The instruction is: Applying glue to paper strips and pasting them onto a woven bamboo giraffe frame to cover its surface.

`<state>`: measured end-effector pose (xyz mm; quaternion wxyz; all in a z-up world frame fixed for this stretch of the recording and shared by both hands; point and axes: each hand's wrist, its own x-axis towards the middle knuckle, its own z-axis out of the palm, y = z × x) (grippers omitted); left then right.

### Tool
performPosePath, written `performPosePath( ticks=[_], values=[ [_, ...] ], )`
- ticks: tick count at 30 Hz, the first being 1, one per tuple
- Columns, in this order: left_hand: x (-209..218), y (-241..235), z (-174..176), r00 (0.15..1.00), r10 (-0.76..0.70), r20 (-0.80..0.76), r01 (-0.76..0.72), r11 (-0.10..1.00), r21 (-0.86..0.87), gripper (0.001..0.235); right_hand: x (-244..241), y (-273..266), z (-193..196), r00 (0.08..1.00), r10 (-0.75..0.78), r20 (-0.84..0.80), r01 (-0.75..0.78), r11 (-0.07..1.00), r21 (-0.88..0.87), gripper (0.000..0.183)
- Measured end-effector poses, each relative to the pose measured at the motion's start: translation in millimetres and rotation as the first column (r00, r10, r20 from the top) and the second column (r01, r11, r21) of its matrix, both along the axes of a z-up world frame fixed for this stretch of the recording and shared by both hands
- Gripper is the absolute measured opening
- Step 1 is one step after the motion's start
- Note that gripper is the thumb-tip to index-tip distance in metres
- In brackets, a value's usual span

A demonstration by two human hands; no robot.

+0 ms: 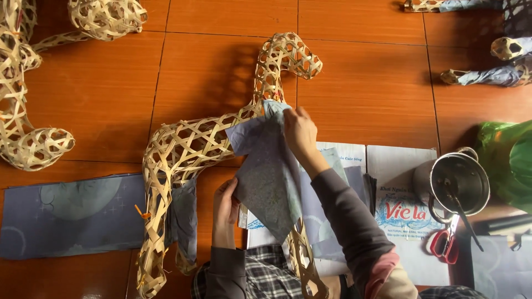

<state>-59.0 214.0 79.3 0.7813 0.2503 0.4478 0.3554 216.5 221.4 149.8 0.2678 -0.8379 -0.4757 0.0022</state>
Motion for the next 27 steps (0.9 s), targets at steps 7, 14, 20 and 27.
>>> performPosePath(
  ticks=[7, 14, 20, 27],
  values=[
    [-6.4, -2.8, -51.3, 0.998, 0.003, -0.056, -0.002, 1.0, 0.019, 0.025, -18.1, -9.7, 21.4, 0.903, 0.102, -0.416, -0.292, 0.858, -0.423, 0.069],
    [-6.1, -3.9, -69.2, 0.982, -0.036, -0.184, 0.044, 0.998, 0.037, 0.027, -38.2, -13.4, 25.6, 0.598, 0.025, -0.801, -0.178, 0.979, -0.102, 0.08],
    [13.5, -15.5, 6.4, 0.901, 0.021, -0.433, 0.045, 0.989, 0.142, 0.035, -53.6, -11.6, 25.8, 0.517, -0.078, -0.853, 0.004, 0.996, -0.089, 0.089],
    [96.2, 9.2, 79.4, 0.843, 0.294, -0.45, 0.32, 0.398, 0.86, 0.026, -51.0, -6.2, 6.4, 0.526, -0.1, -0.844, 0.002, 0.993, -0.116, 0.098]
  ],
)
